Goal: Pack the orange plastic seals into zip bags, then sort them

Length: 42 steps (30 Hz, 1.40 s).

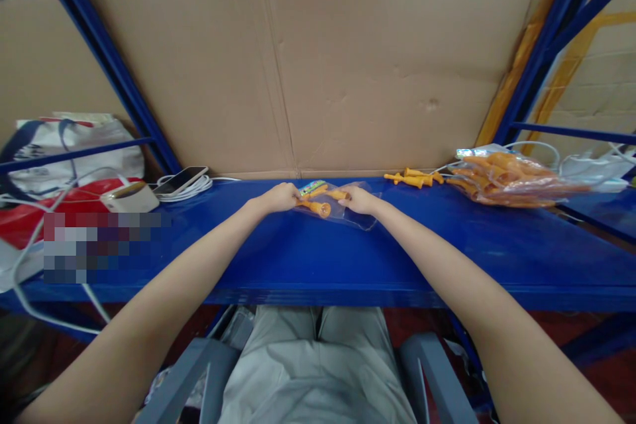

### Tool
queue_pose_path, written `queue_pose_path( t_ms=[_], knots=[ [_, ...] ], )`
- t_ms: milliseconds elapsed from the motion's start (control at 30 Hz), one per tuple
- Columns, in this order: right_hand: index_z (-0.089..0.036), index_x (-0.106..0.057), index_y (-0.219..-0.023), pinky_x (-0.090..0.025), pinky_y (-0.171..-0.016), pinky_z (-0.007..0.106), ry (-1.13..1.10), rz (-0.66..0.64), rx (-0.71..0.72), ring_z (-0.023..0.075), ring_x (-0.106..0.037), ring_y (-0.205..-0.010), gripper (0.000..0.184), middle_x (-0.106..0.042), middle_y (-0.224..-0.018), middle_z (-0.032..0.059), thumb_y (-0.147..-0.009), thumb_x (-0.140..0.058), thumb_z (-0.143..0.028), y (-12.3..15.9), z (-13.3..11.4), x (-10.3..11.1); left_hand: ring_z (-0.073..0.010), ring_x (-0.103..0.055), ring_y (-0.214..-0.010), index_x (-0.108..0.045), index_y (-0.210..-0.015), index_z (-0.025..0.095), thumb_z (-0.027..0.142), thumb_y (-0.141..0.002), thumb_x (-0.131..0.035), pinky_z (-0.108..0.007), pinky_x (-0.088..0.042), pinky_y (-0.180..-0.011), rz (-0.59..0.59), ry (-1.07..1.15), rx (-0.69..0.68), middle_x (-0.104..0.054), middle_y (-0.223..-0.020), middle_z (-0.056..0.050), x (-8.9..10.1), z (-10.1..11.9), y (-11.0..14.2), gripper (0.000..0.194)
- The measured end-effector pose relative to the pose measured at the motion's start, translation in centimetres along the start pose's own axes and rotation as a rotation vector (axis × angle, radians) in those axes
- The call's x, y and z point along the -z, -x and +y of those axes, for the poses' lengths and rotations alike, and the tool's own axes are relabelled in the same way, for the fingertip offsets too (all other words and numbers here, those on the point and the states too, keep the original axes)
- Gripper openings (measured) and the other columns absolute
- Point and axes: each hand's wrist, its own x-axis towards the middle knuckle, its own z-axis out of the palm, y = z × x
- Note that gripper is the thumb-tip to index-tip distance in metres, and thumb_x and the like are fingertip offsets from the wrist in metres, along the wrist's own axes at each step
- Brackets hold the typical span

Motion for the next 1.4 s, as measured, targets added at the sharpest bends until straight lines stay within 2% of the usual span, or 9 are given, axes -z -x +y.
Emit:
queue_pose_path(
  t_ms=[133,233,400,533,867,1033,1133,1233,1400],
  knots=[
    [-0.018,-0.072,-0.119,-0.053,-0.098,0.035,0.035,-0.062,0.021,0.0221,-0.071,-0.107,0.038,-0.075,-0.119,0.0077,-0.087,-0.055,-0.008,-1.0,0.1,-0.2,-0.0260,-0.073,-0.102,-0.079,-0.103,0.013,0.022,-0.085,-0.058,-0.026,-0.054,-0.084,-0.013,-0.035,0.128,-0.078,-0.104,-0.014,0.5,1.5,-0.5,0.030],
    [-0.019,-0.073,-0.115,-0.054,-0.096,0.033,0.077,-0.024,0.040,0.0202,-0.072,-0.103,0.039,-0.076,-0.114,0.0049,-0.085,-0.053,-0.004,-1.2,0.2,-0.8,-0.0261,-0.071,-0.110,-0.076,-0.112,0.013,0.018,-0.089,-0.051,-0.029,-0.054,-0.091,0.113,-0.061,0.241,-0.076,-0.113,-0.016,-0.5,2.4,-0.7,0.034],
    [-0.014,-0.073,-0.113,-0.051,-0.101,0.038,0.129,0.115,0.033,0.0261,-0.069,-0.113,0.031,-0.073,-0.119,0.0142,-0.086,-0.060,-0.009,-0.5,-0.2,-1.3,-0.0225,-0.066,-0.119,-0.071,-0.121,0.018,0.015,-0.093,-0.042,-0.030,-0.052,-0.100,0.182,0.068,0.144,-0.072,-0.125,-0.009,-2.9,1.8,-0.8,0.040],
    [-0.014,-0.071,-0.118,-0.051,-0.101,0.040,0.107,0.162,0.018,0.0275,-0.068,-0.115,0.032,-0.073,-0.120,0.0157,-0.087,-0.064,-0.015,-0.5,-0.7,-1.6,-0.0188,-0.062,-0.126,-0.064,-0.133,0.020,0.011,-0.093,-0.038,-0.028,-0.047,-0.107,0.175,0.183,0.067,-0.068,-0.134,-0.005,-3.8,0.6,-1.3,0.049],
    [-0.013,-0.069,-0.119,-0.054,-0.099,0.043,0.087,0.232,-0.072,0.0284,-0.069,-0.112,0.033,-0.072,-0.119,0.0173,-0.087,-0.068,-0.018,-1.4,-0.8,-2.8,-0.0174,-0.062,-0.126,-0.063,-0.136,0.021,0.017,-0.096,-0.033,-0.025,-0.044,-0.109,0.077,0.110,0.037,-0.067,-0.137,-0.003,-3.6,0.1,-1.6,0.050],
    [-0.009,-0.061,-0.131,-0.057,-0.092,0.037,0.024,0.187,-0.126,0.0259,-0.072,-0.107,0.045,-0.069,-0.126,0.0205,-0.087,-0.067,-0.016,-1.5,-1.3,-2.7,-0.0230,-0.056,-0.135,-0.057,-0.143,0.022,0.021,-0.098,-0.032,-0.040,-0.037,-0.117,0.030,0.047,0.146,-0.059,-0.145,-0.008,-3.1,0.0,-1.2,0.051],
    [-0.011,-0.067,-0.124,-0.057,-0.089,0.033,0.000,0.137,-0.105,0.0230,-0.073,-0.103,0.036,-0.071,-0.124,0.0168,-0.088,-0.062,-0.014,-1.3,-1.4,-2.0,-0.0271,-0.053,-0.137,-0.058,-0.141,0.023,0.021,-0.097,-0.032,-0.054,-0.031,-0.119,0.028,0.034,0.224,-0.059,-0.146,-0.010,-2.9,-0.2,-0.9,0.051],
    [-0.016,-0.077,-0.101,-0.054,-0.093,0.032,0.090,0.147,-0.097,0.0223,-0.073,-0.099,0.027,-0.077,-0.107,0.0100,-0.087,-0.054,-0.012,-1.1,-0.9,-0.4,-0.0283,-0.053,-0.137,-0.063,-0.136,0.023,0.021,-0.095,-0.034,-0.056,-0.031,-0.119,0.040,0.031,0.282,-0.061,-0.143,-0.011,-2.8,-0.6,-0.8,0.050],
    [-0.017,-0.076,-0.107,-0.052,-0.094,0.039,0.281,0.451,-0.345,0.0282,-0.069,-0.103,0.034,-0.076,-0.106,0.0135,-0.088,-0.047,-0.019,0.0,1.9,3.6,-0.0302,-0.057,-0.133,-0.066,-0.132,0.020,0.024,-0.096,-0.034,-0.056,-0.034,-0.117,0.083,0.021,0.376,-0.066,-0.136,-0.014,-2.7,-1.8,-0.7,0.048]
  ],
)
